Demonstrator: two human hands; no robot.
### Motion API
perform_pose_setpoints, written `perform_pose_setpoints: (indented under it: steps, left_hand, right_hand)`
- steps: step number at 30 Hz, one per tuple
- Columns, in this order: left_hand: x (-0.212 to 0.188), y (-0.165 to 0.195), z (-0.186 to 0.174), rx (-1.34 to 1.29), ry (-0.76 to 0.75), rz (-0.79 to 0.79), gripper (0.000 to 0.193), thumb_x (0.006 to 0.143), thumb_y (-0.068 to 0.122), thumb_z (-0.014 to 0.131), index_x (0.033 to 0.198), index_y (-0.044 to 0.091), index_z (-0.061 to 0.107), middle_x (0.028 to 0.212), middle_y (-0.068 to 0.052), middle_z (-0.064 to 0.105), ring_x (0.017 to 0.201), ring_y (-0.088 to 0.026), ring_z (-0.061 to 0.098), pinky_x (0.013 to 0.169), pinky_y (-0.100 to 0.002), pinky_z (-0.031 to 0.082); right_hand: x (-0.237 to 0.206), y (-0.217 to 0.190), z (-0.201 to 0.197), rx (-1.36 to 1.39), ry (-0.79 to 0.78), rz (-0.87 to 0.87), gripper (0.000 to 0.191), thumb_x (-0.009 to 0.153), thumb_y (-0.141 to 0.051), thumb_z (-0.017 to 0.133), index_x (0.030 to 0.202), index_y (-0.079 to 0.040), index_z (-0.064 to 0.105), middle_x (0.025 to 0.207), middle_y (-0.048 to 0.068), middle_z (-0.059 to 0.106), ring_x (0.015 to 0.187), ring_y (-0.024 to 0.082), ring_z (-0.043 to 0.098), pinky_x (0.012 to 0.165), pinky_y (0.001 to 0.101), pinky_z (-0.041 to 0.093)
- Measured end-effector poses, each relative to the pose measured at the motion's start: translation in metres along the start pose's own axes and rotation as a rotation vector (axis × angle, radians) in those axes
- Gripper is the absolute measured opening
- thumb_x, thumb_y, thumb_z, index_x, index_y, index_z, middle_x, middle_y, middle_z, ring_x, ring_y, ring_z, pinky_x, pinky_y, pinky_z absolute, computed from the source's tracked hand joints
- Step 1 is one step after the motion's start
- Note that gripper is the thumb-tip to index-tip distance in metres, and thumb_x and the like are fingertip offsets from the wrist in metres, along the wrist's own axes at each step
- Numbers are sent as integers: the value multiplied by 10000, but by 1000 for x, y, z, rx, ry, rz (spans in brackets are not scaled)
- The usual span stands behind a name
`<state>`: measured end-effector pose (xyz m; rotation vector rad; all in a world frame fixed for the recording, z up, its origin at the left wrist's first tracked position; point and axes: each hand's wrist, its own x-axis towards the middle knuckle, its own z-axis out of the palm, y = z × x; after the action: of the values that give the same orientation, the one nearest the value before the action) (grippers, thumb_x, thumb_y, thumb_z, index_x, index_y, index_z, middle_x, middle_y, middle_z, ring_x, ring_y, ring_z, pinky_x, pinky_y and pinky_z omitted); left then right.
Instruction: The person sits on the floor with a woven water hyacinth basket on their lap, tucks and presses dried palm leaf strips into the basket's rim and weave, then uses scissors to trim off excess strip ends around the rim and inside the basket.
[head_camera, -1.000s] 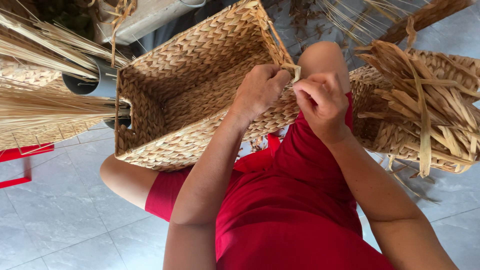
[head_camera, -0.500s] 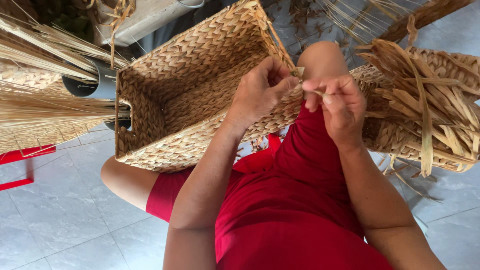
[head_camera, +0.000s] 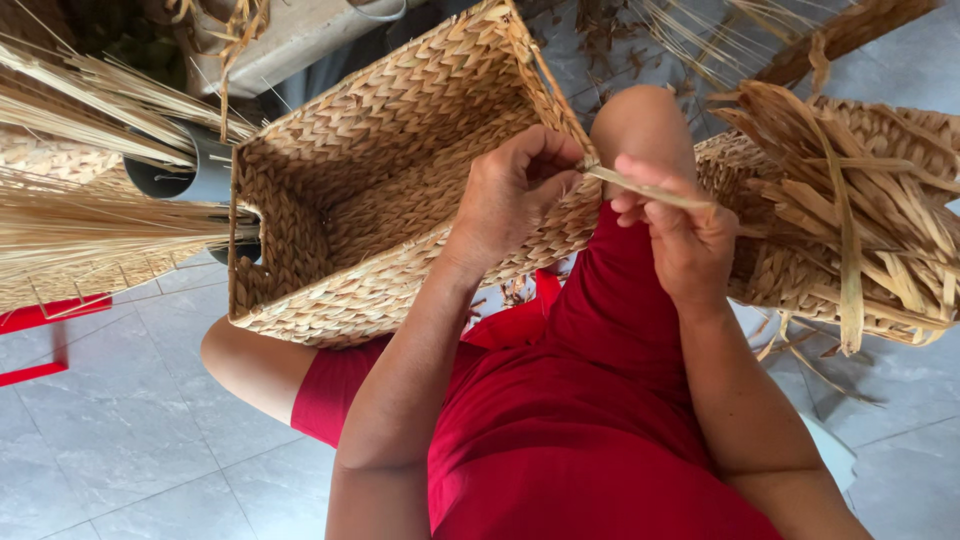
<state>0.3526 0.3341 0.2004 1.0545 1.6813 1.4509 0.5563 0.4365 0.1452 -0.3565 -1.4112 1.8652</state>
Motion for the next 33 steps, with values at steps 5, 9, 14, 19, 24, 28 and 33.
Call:
perform_pose_setpoints:
  steps: [5,9,14,19,24,28,33]
  left_hand:
    - [-8,8,6,155,78,21,155,916,35,780,1053,46,711,954,-35,779,847,-87,758,767,-250,636]
    - [-17,15,10,383,163,205,185,917,81,791,1083,77,708,977,-64,723,812,-195,725,723,-312,589]
    - [-17,17,9,552,164,323,172,957,103,758,1123,93,717,910,-76,663,821,-275,692,729,-385,562]
    - [-19,15,10,559,167,316,161,958,101,752,1116,107,723,918,-60,666,828,-252,704,720,-371,570]
    - [-1,2,-10,157,-21,10,203,963,95,705,1161,87,749,967,-13,733,767,-86,708,675,-270,593]
    - [11,-7,-11,39,-88,-193,230,989,105,638,1173,40,758,904,-24,748,726,-49,606,647,-232,517]
    - [17,-11,-10,111,-98,-225,262,945,127,616,1124,35,783,847,-17,739,712,-52,607,656,-234,521]
  right_hand:
    - [5,7,5,176,46,40,170,1158,-202,552,1214,-62,630,1260,194,701,913,190,683,835,313,558]
    - [10,9,2,357,120,90,118,1158,-186,566,1139,-77,605,919,82,643,732,128,542,732,295,474]
    - [11,8,-4,410,207,86,136,1169,-162,584,1088,-55,608,807,25,536,680,85,433,745,275,439]
    - [7,6,-9,417,232,98,140,1164,-148,616,1077,-39,627,786,10,530,686,86,443,733,270,438]
    - [24,1,-29,327,213,152,118,1133,-148,648,1128,-31,661,842,69,631,712,125,539,768,309,514]
    - [43,-5,-37,325,154,109,153,1136,-151,677,1126,0,695,874,76,656,740,122,568,737,284,508]
    - [66,-19,-29,-393,7,200,138,1054,-95,691,1159,-18,738,905,40,719,755,76,634,653,230,479]
